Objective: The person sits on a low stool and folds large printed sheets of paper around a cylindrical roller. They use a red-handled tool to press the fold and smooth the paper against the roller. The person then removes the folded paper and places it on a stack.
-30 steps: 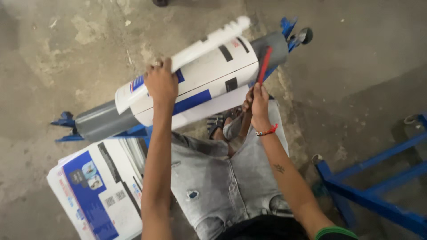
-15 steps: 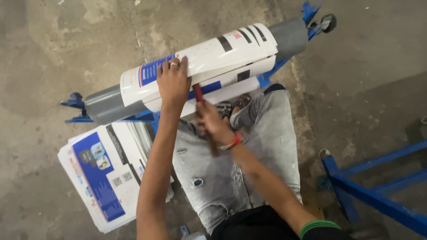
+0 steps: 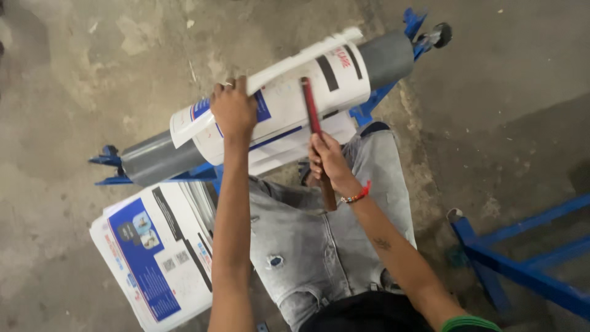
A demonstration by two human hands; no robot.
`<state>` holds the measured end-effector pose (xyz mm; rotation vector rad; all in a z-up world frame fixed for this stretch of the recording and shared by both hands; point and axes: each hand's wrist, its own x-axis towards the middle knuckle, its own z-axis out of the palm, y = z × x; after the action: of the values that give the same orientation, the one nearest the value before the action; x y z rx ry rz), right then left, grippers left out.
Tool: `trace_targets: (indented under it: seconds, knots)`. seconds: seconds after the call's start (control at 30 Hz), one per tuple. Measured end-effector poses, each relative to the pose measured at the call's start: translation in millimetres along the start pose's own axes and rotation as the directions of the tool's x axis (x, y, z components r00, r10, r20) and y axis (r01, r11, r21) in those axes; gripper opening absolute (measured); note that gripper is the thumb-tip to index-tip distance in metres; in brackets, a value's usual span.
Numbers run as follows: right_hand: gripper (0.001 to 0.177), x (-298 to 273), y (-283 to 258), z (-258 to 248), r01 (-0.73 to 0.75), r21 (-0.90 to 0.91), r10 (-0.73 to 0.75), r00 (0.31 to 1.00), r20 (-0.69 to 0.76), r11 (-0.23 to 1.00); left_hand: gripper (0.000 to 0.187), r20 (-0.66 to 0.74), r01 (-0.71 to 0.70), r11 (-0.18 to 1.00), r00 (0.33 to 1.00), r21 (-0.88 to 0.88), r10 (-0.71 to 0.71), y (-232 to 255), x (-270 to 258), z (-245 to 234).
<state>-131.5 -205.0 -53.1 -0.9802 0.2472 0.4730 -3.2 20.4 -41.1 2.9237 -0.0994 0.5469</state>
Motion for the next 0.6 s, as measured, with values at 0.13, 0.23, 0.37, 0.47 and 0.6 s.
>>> trace_targets:
  seconds: [0.13, 0.23, 0.37, 0.47, 0.6]
  knots:
    - [0.03, 18.1, -1.6, -28.5, 0.194, -0.044, -0.199, 0.949, -0.244, 0.98, 0.028, -0.034, 0.002, 0.999, 0.999, -0.036, -0.003, -13.0, 16.9, 1.7]
    - [0.03, 35.1, -22.0, -55.0, 0.275, -0.063, -0.28, 0.9, -0.334, 0.959, 0.045, -0.119, -0.081, 0.997, 0.99, 0.005, 0.081, -3.8, -2.3, 0.5]
    - [0.031, 69.6, -16.7, -61.4, 0.392, 0.037, -0.339, 0.836, -0.431, 0.919, 0.05, -0.15, -0.132, 0.991, 0.98, 0.009, 0.132, -8.7, -25.1, 1.8]
    - [0.035, 72.3, 20.6, -15.9, 0.363, -0.093, -0.369, 0.841, -0.395, 0.927, 0.056, -0.185, -0.134, 0.989, 0.972, 0.057, 0.143, -3.0, -23.2, -3.9]
    - [0.027, 24.1, 56.6, 49.3, 0.051, -0.084, -0.062, 0.99, -0.129, 0.995, 0.056, -0.026, -0.156, 0.985, 0.987, 0.07, 0.158, -5.6, -28.6, -21.2]
